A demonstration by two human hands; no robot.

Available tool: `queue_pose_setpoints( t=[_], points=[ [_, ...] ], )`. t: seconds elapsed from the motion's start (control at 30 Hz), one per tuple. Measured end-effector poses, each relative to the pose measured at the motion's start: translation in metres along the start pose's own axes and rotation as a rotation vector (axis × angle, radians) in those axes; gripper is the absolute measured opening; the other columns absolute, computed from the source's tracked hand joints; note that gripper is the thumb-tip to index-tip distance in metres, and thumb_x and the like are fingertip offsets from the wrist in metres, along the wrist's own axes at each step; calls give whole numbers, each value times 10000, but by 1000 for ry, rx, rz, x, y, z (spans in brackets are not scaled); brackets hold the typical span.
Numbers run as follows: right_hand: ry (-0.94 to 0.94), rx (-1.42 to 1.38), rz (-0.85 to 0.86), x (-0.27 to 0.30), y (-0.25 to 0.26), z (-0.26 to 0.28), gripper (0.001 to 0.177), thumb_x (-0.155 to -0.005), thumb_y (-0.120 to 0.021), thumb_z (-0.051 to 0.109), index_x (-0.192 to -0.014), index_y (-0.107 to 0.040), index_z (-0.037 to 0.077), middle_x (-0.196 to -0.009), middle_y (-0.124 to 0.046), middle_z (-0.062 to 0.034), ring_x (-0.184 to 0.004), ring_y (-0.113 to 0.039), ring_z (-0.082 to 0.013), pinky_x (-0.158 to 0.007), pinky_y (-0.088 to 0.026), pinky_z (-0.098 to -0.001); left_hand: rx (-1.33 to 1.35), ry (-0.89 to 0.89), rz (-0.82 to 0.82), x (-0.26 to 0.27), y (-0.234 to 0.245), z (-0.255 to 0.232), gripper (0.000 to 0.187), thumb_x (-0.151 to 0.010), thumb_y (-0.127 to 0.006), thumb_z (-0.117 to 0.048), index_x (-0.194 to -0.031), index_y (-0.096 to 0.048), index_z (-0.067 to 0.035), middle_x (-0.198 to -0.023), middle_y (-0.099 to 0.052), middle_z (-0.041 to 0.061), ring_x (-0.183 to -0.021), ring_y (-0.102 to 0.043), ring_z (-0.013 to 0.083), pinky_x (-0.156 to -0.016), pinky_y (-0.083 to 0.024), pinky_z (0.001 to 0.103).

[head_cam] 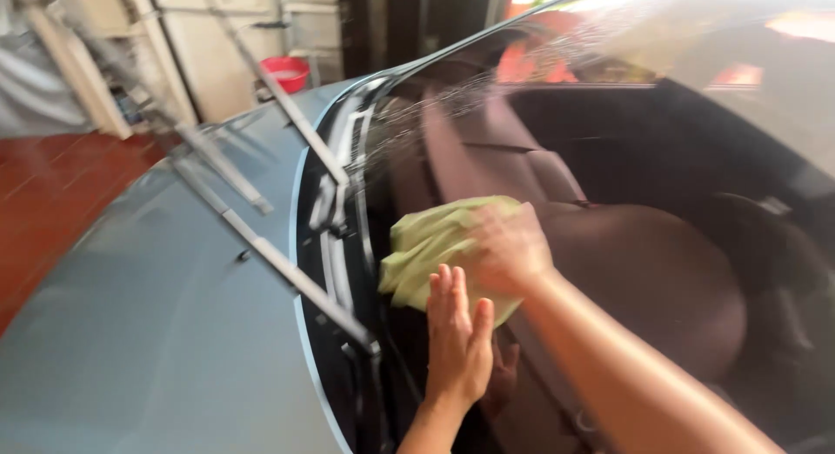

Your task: Cleaning the windshield and exterior body panels of a car with a cloth and soapy sponge.

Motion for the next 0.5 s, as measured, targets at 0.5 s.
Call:
queue_pose_setpoints(
  t=[0.5],
  points=[
    [-619, 81, 10, 183, -110, -468, 677, -1008, -366, 535, -1602, -362, 208, -1696, -275, -102, -1563, -245, -302, -1237, -131, -594, -55, -218, 219, -4, -141, -138, 784, -1049, -315, -547, -1572, -283, 37, -1665, -231, 257, -1580, -106, 403, -1250, -61, 506]
  ],
)
Point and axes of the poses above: each hand's wrist, its own x-axis away from the middle knuckle, its own y-axis out of the back of the hand, z = x × y, the point moved 6 cm from there along -x, towards the middle knuckle
